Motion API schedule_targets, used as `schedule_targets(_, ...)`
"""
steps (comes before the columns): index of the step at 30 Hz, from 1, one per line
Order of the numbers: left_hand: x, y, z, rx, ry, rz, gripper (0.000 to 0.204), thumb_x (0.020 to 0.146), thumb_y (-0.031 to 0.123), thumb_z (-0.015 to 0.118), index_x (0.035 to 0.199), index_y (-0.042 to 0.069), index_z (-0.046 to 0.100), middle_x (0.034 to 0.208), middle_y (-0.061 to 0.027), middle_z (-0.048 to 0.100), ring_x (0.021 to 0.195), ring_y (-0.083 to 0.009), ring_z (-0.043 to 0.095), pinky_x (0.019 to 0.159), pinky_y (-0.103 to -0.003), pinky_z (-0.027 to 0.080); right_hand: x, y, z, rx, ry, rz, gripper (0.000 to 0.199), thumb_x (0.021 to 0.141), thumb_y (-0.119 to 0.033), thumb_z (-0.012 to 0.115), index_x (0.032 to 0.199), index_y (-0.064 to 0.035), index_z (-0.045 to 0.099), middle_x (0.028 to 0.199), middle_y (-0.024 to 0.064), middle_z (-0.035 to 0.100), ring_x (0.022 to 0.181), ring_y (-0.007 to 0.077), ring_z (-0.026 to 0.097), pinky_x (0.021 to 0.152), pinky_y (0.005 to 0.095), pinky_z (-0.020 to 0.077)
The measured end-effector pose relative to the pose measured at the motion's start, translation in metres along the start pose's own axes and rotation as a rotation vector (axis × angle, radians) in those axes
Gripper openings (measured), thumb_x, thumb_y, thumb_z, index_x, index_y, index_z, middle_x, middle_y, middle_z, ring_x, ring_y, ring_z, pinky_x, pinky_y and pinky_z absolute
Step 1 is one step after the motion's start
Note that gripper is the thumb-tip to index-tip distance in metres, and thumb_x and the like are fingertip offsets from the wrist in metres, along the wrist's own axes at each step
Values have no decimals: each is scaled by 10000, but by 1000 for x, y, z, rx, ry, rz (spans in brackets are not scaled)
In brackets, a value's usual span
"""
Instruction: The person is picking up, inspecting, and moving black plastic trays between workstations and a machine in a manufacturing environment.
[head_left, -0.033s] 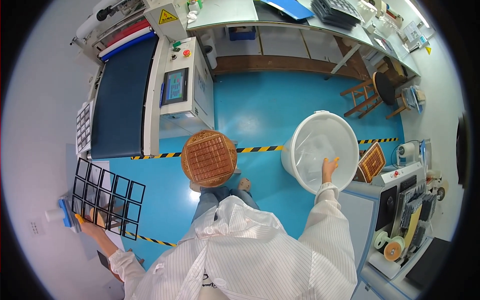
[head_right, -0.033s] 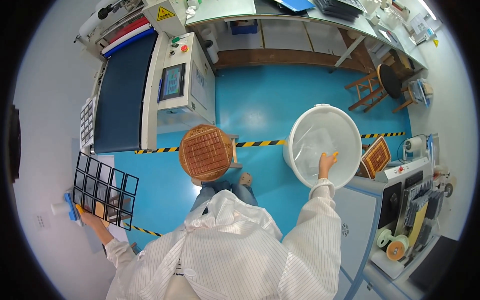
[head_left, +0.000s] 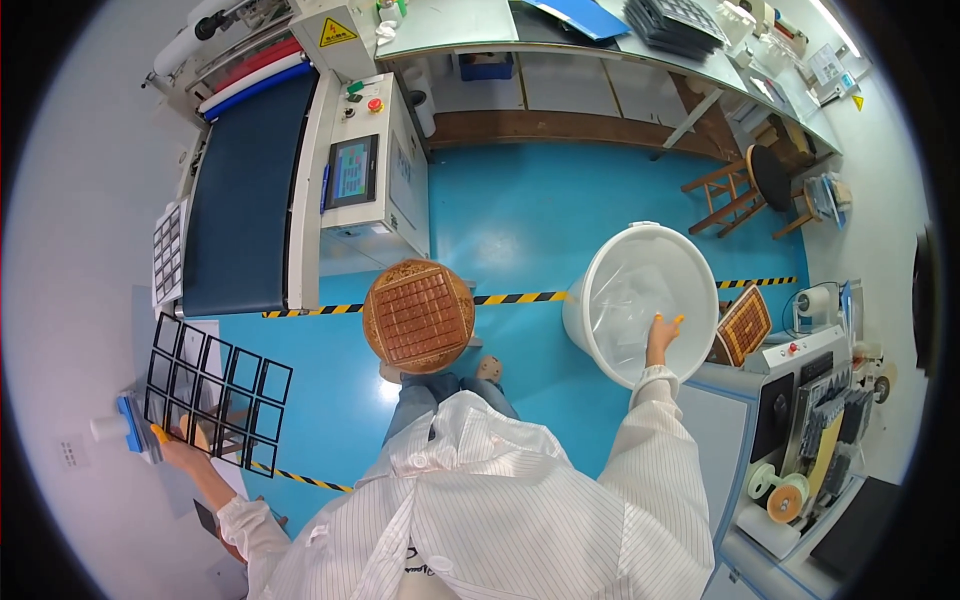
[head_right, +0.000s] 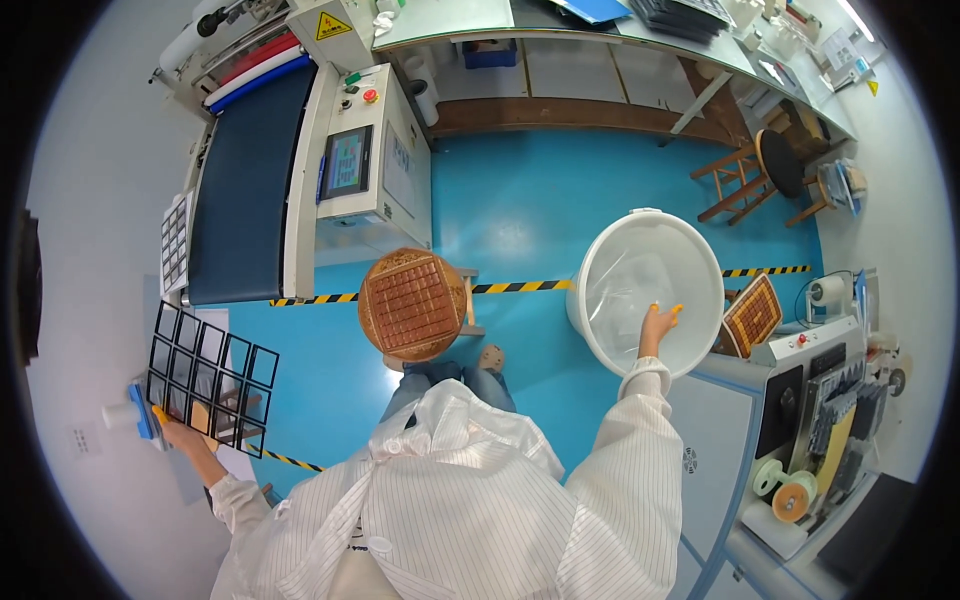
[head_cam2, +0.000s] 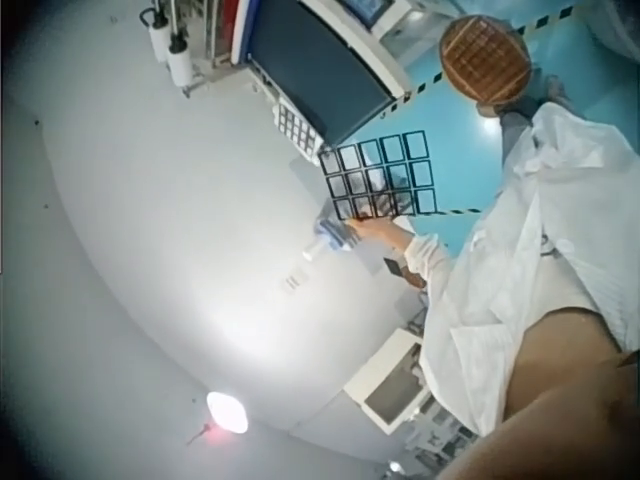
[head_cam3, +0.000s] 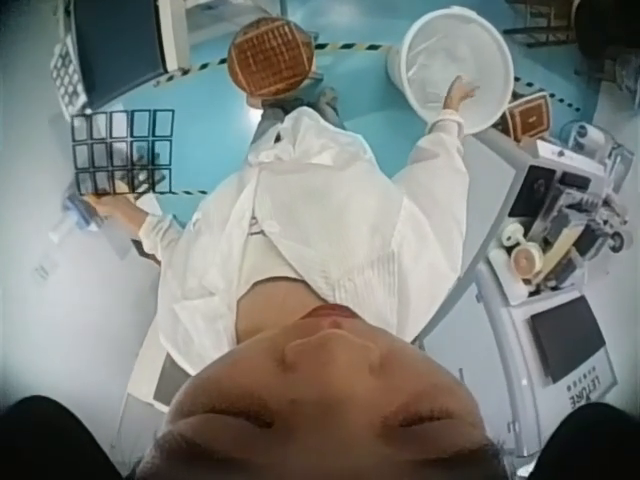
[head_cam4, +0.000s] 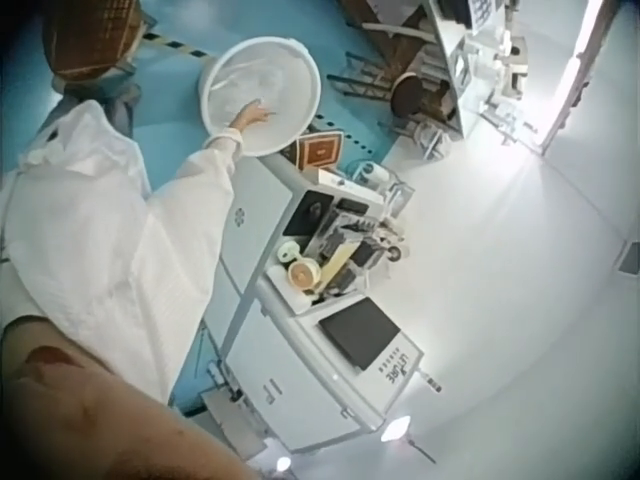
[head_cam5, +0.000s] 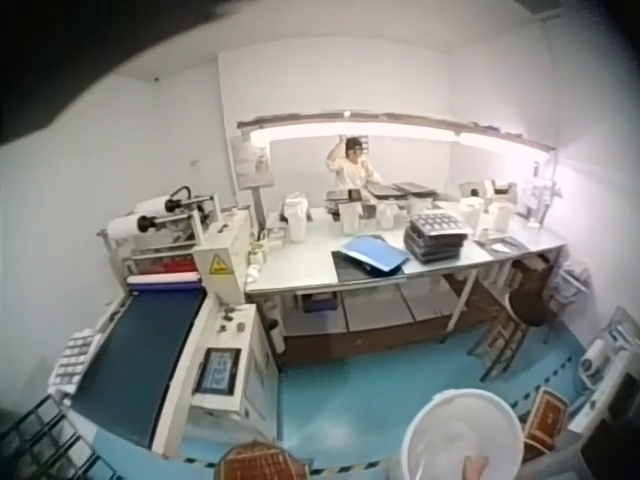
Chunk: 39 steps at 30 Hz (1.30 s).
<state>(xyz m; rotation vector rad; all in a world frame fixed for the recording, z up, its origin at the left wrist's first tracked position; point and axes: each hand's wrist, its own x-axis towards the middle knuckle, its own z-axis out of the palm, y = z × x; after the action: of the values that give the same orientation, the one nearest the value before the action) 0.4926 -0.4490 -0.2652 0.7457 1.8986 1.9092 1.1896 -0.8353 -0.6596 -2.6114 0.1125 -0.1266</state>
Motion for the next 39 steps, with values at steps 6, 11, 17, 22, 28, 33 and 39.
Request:
schedule_targets(6,68,-37,-40,-56,11,-50,317,850,295,465,882,-6,557,687,-27,488,597,-111,455,537,-213,371,9,-45,-26,596,176,38,426,739,-102,537,1115,75,443,911,176,548,738,278,537,709,321,433)
schedule_targets(11,124,-64,-75,-23,-301,103,299,825,331,496,792,48,587,656,-12,534,577,-107,490,528,-228,391,-61,-125,-25,1050,-270,143,264,812,-125,479,1011,44,522,903,97,564,729,148,531,636,264,439)
schedule_targets(17,128,-58,-52,-117,-217,-200,242,827,268,509,831,30,548,749,-26,512,653,-104,505,579,-231,446,-342,-312,-82,979,-1233,-184,255,816,-210,528,892,29,571,722,53,566,584,95,487,569,223,429)
schedule_targets(22,179,-40,-59,-221,-336,-224,262,860,250,453,834,10,556,765,-17,515,697,-107,499,640,-233,424,-534,-444,-146,725,-1617,-710,192,796,-138,553,901,12,611,711,10,562,588,68,465,518,190,370)
schedule_targets(28,318,-82,-86,-277,-387,-264,278,875,190,403,879,-40,558,835,-56,560,767,-127,509,710,-254,392,-703,-526,-134,481,-1787,-929,169,773,-119,586,884,4,615,633,20,510,574,96,408,532,230,351)
schedule_targets(33,424,-106,-95,-175,-340,-301,284,879,208,398,875,-27,558,805,-53,554,755,-116,507,712,-241,394,-810,-584,-128,247,-1901,-1019,151,747,-104,606,852,3,621,679,49,505,613,117,428,554,226,364)
schedule_targets(39,517,-137,-84,27,-435,-299,354,894,268,360,953,-35,534,829,-50,551,791,-117,507,702,-236,404,-877,-627,-98,343,-1971,-803,137,766,-97,584,809,33,580,683,7,484,600,86,429,559,219,366)
